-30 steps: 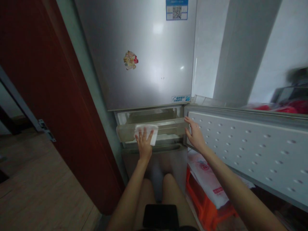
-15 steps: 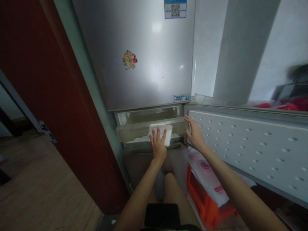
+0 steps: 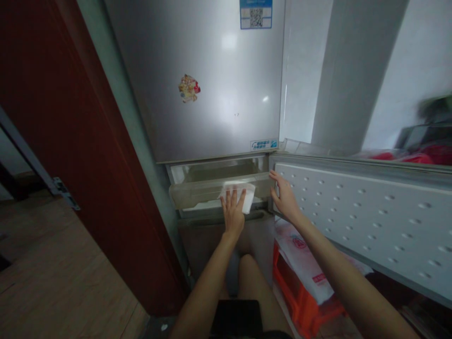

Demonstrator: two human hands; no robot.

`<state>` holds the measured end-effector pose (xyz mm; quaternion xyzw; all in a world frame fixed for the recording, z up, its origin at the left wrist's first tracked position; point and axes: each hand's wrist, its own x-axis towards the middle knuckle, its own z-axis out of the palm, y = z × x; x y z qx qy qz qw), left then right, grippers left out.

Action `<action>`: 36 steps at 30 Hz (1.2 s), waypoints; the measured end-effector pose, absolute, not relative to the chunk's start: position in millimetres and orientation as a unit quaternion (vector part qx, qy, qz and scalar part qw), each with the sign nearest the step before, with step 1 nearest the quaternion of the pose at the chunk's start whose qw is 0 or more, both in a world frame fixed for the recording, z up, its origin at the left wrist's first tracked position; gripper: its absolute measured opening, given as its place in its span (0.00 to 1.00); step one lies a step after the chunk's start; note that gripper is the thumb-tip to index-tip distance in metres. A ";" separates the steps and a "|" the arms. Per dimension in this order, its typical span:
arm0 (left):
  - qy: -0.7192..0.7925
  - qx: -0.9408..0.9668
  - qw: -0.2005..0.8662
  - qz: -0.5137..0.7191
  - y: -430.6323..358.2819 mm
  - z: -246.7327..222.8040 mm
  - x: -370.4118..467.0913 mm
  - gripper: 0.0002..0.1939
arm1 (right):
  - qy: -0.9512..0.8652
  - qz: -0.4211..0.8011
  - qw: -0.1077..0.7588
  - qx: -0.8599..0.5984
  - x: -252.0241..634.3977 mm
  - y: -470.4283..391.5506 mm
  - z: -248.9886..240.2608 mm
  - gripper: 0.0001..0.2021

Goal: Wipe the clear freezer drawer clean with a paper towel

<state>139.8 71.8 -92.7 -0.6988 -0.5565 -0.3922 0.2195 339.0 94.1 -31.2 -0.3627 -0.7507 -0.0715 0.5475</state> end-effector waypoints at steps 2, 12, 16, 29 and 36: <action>-0.553 -0.692 0.225 -0.407 72.5 -93.5 130.8 0.34 | -0.751 -0.071 0.547 -0.363 339.3 94.2 -31.4 0.25; -0.573 -0.622 0.221 -0.486 60.5 -103.0 75.0 0.31 | -0.752 -0.074 0.545 -0.362 338.5 94.1 -32.0 0.24; -0.572 -0.605 0.212 -0.512 57.5 -103.8 76.2 0.32 | -0.750 -0.068 0.542 -0.372 338.0 93.3 -31.2 0.23; -0.556 -0.673 0.204 -0.443 64.7 -87.3 119.0 0.38 | -0.746 -0.056 0.551 -0.369 336.4 94.2 -33.6 0.25; -0.535 -0.716 0.180 -0.411 73.0 -80.1 167.8 0.37 | -0.753 -0.056 0.548 -0.360 338.2 95.7 -33.9 0.26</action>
